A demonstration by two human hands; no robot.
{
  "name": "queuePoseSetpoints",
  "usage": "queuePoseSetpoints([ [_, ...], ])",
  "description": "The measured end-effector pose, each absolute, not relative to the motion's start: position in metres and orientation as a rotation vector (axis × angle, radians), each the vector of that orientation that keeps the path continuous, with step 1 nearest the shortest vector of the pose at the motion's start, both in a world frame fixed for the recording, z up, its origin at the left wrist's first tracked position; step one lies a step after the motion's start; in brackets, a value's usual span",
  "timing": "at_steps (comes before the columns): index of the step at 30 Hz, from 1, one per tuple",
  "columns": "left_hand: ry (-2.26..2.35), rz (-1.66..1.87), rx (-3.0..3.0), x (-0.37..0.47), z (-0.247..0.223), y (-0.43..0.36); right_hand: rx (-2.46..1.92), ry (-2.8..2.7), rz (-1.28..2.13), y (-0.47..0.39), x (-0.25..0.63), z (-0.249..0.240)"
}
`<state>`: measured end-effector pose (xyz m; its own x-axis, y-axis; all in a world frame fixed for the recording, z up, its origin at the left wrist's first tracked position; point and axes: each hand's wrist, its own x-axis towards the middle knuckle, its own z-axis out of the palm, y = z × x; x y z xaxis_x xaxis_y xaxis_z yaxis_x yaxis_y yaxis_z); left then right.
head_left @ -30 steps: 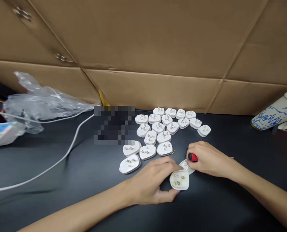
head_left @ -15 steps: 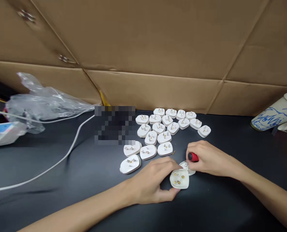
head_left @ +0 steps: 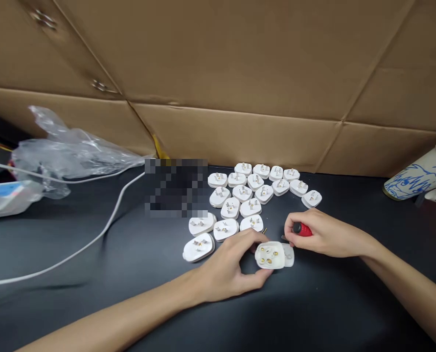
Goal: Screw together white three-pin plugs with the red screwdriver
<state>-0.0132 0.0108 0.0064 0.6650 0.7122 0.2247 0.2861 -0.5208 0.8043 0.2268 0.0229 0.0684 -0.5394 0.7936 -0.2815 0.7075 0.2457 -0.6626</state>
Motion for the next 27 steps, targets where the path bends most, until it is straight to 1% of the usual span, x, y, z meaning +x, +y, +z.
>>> queuePoseSetpoints([
  [6, 0.738, 0.764, 2.114, -0.013, 0.001, 0.01, -1.399, -2.322, 1.117, 0.014, 0.218, 0.077],
  [12, 0.733, 0.859, 2.145, -0.012, -0.007, 0.011, -1.341, -2.345, 1.056, 0.004, 0.208, 0.068],
  [20, 0.71, 0.845, 2.184, -0.012, -0.003, 0.01, -1.167, -2.526, 1.023, 0.003, 0.209, 0.061],
  [27, 0.724, 0.829, 2.173, -0.012, -0.001, 0.01, -1.122, -2.604, 0.957, 0.003, 0.213, 0.063],
])
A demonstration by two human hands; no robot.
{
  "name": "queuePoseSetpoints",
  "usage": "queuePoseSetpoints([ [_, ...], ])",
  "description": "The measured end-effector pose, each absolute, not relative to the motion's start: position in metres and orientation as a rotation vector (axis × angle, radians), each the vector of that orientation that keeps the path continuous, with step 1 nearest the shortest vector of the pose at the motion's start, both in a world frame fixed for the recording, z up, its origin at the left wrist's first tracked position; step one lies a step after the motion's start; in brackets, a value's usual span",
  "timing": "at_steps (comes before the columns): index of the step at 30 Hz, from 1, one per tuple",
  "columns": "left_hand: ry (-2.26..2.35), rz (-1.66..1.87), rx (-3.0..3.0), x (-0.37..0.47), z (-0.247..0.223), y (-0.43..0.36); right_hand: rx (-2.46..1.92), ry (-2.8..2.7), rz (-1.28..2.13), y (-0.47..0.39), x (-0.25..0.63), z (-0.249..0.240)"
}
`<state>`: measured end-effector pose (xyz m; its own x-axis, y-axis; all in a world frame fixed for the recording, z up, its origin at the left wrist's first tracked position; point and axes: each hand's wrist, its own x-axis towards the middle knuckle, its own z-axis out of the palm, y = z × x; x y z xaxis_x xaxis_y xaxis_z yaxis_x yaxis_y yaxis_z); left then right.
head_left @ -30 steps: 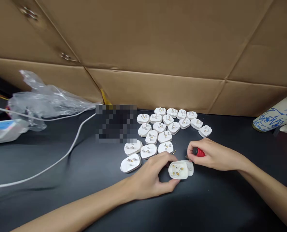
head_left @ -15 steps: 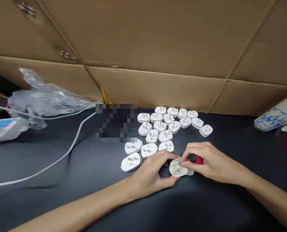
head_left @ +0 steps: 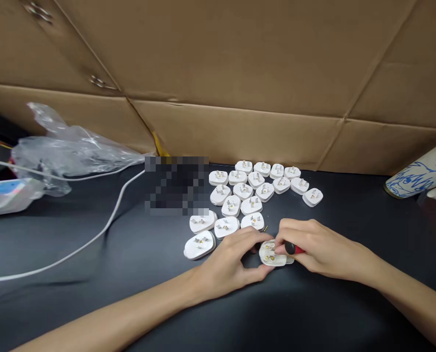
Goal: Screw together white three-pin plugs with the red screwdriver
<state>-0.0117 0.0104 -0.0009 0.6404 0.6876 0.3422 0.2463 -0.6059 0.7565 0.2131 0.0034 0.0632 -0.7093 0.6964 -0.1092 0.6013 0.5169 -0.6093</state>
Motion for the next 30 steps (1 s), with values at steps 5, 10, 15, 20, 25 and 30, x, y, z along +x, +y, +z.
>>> queuePoseSetpoints([
  [5, 0.72, 0.832, 2.179, -0.012, -0.001, 0.01, -1.126, -2.63, 0.918, 0.004, 0.213, 0.063],
  [10, 0.709, 0.806, 2.176, -0.012, 0.0, 0.011, -1.081, -2.619, 0.916, 0.005, 0.212, 0.059],
  [15, 0.71, 0.796, 2.141, -0.012, -0.002, 0.012, -1.074, -2.509, 0.9, 0.005, 0.209, 0.051],
  [20, 0.778, 0.763, 2.057, -0.013, -0.005, 0.011, -1.123, -2.399, 0.85, 0.005, 0.21, 0.056],
  [25, 0.802, 0.72, 2.001, -0.013, -0.003, 0.011, -1.145, -2.323, 0.8, 0.008, 0.213, 0.067],
  [30, 0.807, 0.699, 1.985, -0.014, -0.001, 0.012, -1.086, -2.152, 0.791, 0.006, 0.222, 0.093],
])
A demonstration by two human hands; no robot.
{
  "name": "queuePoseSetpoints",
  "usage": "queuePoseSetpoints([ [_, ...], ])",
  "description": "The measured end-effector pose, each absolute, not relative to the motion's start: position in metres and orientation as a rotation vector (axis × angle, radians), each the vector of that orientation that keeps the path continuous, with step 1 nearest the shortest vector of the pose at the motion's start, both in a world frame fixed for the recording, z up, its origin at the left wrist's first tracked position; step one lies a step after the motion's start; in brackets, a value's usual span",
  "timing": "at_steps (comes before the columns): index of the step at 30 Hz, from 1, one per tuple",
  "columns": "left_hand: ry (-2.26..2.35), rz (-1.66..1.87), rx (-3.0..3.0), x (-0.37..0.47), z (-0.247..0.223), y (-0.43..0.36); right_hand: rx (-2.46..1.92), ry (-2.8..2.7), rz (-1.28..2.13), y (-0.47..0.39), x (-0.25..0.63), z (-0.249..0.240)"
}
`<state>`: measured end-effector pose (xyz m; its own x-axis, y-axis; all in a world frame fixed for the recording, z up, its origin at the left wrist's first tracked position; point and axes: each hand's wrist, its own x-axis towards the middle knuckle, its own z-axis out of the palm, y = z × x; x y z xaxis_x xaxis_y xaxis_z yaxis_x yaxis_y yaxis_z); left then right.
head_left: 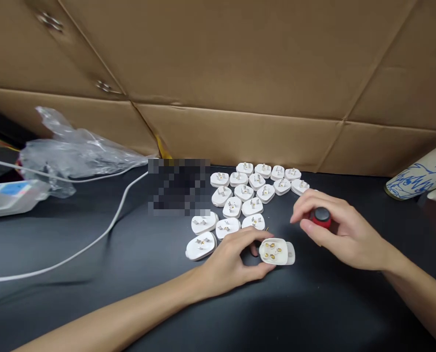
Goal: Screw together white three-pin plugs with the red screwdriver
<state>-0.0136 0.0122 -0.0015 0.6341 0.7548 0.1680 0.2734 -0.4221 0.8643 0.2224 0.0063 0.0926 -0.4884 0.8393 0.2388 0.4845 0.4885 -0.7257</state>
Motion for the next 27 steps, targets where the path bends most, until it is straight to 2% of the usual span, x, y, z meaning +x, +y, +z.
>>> queuePoseSetpoints([
  [6, 0.798, 0.713, 2.011, -0.014, 0.001, 0.014, -1.175, -2.082, 0.66, 0.002, 0.233, 0.113],
  [10, 0.796, 0.713, 2.025, -0.015, 0.002, 0.013, -1.235, -1.8, 0.82, 0.001, 0.23, 0.107],
  [16, 0.747, 0.733, 2.029, -0.015, 0.0, 0.014, -1.078, -1.563, 1.048, 0.003, 0.223, 0.096],
  [27, 0.775, 0.717, 2.052, -0.015, 0.002, 0.013, -1.083, -1.615, 1.049, 0.005, 0.224, 0.096],
])
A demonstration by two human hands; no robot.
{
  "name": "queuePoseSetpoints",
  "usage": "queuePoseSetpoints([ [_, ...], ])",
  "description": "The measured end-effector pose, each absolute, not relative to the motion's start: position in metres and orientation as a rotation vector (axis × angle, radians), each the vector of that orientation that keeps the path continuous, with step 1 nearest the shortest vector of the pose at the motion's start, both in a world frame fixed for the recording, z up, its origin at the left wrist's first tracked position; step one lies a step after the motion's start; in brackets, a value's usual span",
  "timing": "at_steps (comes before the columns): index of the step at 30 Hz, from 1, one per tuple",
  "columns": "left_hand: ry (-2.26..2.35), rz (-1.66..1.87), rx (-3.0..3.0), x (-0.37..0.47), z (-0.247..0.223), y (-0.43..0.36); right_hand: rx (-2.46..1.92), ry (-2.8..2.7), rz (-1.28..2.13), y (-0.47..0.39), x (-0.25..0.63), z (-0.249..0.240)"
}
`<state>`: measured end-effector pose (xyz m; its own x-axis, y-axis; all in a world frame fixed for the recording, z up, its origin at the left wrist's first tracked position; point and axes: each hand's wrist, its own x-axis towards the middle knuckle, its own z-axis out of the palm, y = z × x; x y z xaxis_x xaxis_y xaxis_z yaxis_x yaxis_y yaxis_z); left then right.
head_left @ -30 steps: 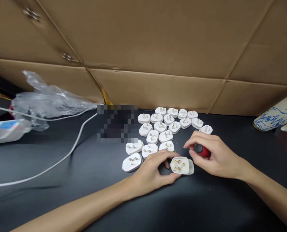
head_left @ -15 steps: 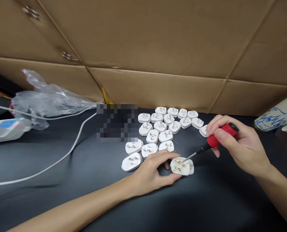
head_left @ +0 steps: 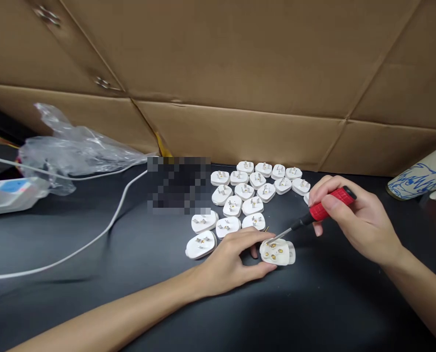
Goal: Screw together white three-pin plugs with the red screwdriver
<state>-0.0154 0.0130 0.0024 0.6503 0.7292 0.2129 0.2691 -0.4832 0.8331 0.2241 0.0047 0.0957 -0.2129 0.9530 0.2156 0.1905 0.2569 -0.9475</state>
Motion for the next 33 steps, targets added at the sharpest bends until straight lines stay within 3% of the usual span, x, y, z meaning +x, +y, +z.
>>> queuePoseSetpoints([
  [5, 0.778, 0.751, 2.052, -0.016, 0.001, 0.013, -1.09, -1.715, 1.072, 0.001, 0.227, 0.098],
  [10, 0.713, 0.818, 2.08, -0.016, -0.001, 0.013, -1.102, -1.743, 0.885, -0.001, 0.224, 0.101],
  [15, 0.729, 0.834, 2.087, -0.015, -0.002, 0.012, -1.052, -2.073, 0.831, 0.002, 0.219, 0.118],
  [21, 0.675, 0.85, 2.085, -0.015, -0.001, 0.012, -1.189, -2.285, 0.313, 0.008, 0.213, 0.134],
  [27, 0.641, 0.79, 2.046, -0.016, -0.001, 0.015, -0.926, -2.47, 0.487, 0.002, 0.222, 0.14],
  [33, 0.696, 0.808, 2.034, -0.016, 0.001, 0.014, -1.115, -2.316, 0.341, 0.004, 0.219, 0.136],
])
